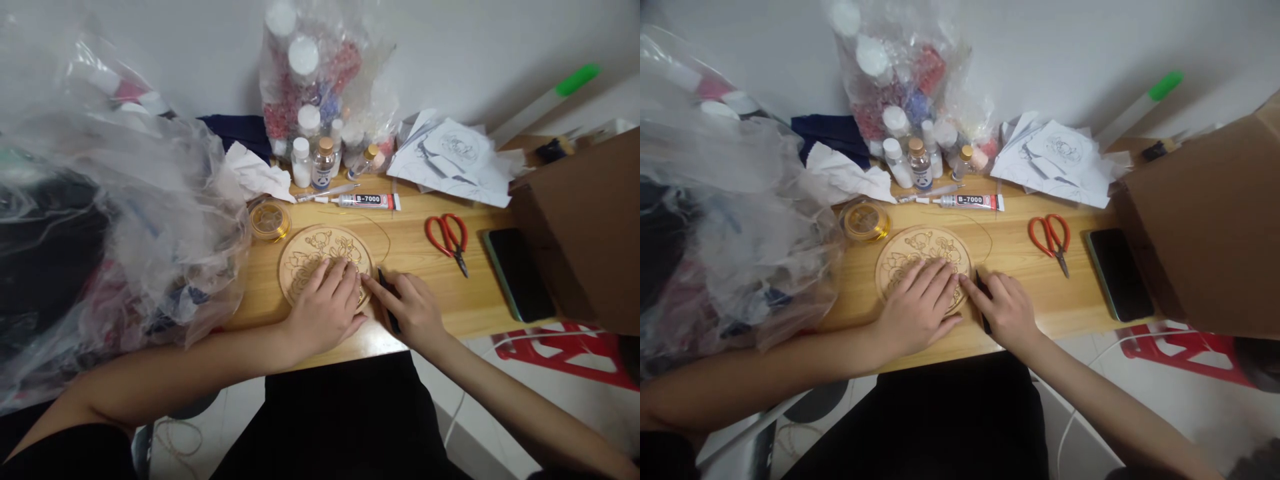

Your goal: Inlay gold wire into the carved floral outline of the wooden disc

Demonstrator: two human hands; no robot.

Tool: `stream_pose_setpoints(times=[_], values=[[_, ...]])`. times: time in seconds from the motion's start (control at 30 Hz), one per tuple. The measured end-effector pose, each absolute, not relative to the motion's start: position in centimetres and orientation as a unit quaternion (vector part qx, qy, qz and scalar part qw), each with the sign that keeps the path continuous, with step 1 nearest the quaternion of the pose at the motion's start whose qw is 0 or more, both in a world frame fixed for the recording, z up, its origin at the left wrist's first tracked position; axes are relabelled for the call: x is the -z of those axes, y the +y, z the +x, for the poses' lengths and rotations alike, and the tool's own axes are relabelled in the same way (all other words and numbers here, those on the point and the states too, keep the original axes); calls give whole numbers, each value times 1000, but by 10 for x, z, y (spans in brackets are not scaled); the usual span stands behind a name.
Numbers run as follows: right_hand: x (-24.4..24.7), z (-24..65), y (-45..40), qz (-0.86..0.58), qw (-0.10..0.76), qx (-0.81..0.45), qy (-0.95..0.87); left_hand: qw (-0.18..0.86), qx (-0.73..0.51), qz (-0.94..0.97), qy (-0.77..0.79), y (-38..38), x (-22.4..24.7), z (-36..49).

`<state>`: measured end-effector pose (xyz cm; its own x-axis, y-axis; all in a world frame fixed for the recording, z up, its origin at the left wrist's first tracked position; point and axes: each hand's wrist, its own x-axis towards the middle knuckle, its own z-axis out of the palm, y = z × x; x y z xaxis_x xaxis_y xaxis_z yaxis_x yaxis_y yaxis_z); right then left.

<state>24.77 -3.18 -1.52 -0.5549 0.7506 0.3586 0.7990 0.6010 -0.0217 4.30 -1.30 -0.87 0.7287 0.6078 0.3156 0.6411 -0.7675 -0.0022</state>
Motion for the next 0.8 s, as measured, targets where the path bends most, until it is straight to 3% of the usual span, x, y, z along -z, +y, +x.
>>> stream_pose_setpoints(times=[0.8], values=[[14,247,-32,-447,171,68,-875,66,141,-928,-339,-14,11,43]])
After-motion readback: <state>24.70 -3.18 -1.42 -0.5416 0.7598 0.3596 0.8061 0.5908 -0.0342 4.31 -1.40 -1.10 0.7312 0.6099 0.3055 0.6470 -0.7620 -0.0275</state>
